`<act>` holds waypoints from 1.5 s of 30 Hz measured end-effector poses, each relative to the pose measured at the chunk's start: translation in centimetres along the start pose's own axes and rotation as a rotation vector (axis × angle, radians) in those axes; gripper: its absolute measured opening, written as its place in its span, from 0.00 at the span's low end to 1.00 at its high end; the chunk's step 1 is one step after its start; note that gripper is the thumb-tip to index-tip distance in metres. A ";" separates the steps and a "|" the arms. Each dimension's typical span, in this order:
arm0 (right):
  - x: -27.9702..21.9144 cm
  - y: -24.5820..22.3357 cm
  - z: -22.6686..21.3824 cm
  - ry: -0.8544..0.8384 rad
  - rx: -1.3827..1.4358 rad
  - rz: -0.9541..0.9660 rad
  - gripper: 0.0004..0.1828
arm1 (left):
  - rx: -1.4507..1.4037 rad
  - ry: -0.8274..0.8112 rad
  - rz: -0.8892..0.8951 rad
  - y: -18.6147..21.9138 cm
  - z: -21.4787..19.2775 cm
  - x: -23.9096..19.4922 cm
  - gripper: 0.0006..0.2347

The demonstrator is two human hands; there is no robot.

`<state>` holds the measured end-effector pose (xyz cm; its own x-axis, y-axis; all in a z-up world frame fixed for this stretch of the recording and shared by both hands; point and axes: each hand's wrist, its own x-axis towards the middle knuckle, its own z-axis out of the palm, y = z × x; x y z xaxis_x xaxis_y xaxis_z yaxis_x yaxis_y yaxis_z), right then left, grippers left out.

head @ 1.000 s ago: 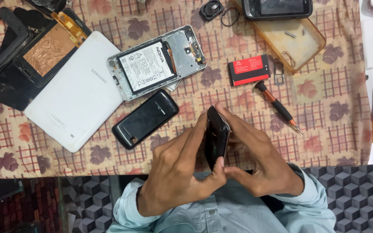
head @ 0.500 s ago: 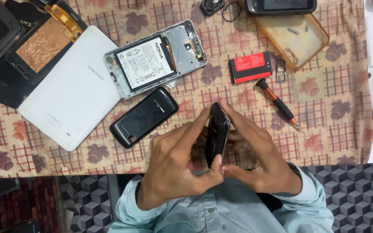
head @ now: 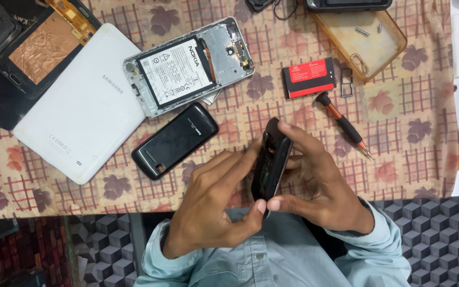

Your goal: The person uses a screwdriver to remove screws from a black mobile phone and then separates the casing to expose the internal components. The person removes the motherboard and places the parts on the table.

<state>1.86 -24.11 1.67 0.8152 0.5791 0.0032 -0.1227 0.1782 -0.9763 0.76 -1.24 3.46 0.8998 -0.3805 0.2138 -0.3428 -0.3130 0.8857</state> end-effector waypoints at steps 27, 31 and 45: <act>0.1 -0.6 0.0 0.108 0.052 0.155 0.41 | -0.011 -0.070 -0.001 0.0 -0.5 -0.3 0.30; -0.2 -0.2 -0.2 0.112 0.052 0.143 0.41 | 0.018 -0.022 0.022 0.1 -0.2 -0.4 0.28; 0.5 -0.7 -0.1 0.127 0.161 0.027 0.46 | 0.048 0.103 0.044 0.1 0.6 -0.3 0.20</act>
